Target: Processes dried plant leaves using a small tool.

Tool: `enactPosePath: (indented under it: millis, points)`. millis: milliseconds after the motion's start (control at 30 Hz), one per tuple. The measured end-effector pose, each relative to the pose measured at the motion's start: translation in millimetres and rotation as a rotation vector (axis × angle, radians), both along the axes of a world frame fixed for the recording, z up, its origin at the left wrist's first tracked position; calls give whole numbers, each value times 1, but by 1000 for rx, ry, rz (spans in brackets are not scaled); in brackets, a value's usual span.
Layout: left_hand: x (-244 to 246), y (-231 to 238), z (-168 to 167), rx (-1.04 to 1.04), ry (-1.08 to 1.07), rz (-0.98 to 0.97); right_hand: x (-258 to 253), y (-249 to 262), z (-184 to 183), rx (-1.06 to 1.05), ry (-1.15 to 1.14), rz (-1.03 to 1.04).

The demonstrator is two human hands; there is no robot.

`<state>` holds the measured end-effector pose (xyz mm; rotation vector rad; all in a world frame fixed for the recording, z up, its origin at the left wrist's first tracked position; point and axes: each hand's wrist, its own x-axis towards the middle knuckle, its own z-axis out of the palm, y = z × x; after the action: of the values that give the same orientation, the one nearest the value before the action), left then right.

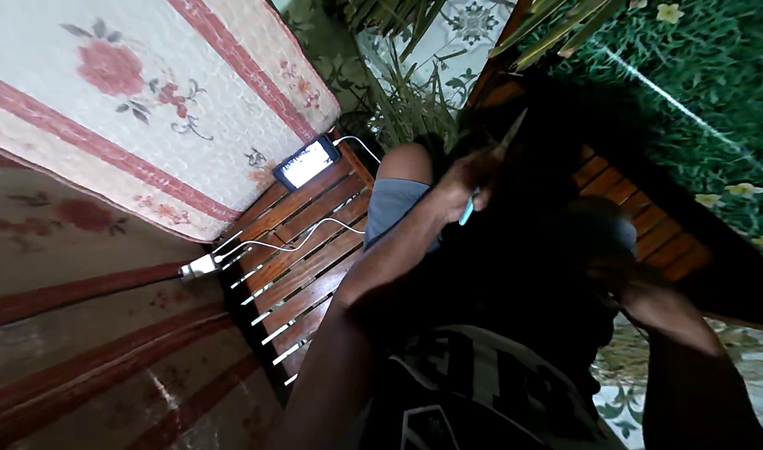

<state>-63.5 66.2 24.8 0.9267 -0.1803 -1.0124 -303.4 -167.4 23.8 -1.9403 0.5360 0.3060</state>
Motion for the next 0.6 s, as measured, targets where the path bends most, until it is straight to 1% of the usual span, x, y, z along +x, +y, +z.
enactPosePath:
  millis: [67, 133, 167, 200, 300, 333, 400, 500, 567, 600]
  points:
    - [-17, -11, -10, 52, -77, -114, 6, 6, 5, -44, 10, -14]
    - [-36, -17, -2, 142, -175, -264, 13, 11, 9, -80, 4, 31]
    - [-39, -17, 4, 164, -207, -292, 14, 11, 10, -95, -16, 61]
    - [-34, -15, 8, 160, -201, -264, 12, 9, 8, -110, -41, 80]
    - [11, 0, 11, 63, -42, 40, -19, -17, -5, -107, -67, 42]
    - [30, 5, 10, 40, -38, 139, -32, -29, -11, -96, -58, 20]
    - [58, 15, 7, -7, -68, 263, -57, -50, -24, -48, -50, -40]
    - [70, 17, 9, -30, -55, 412, -79, -67, -41, 142, -96, -172]
    - [71, 11, -1, -6, -11, 521, -83, -69, -42, 219, -111, -192]
    - [71, 8, -6, 13, 6, 565, -81, -65, -35, 234, -88, -208]
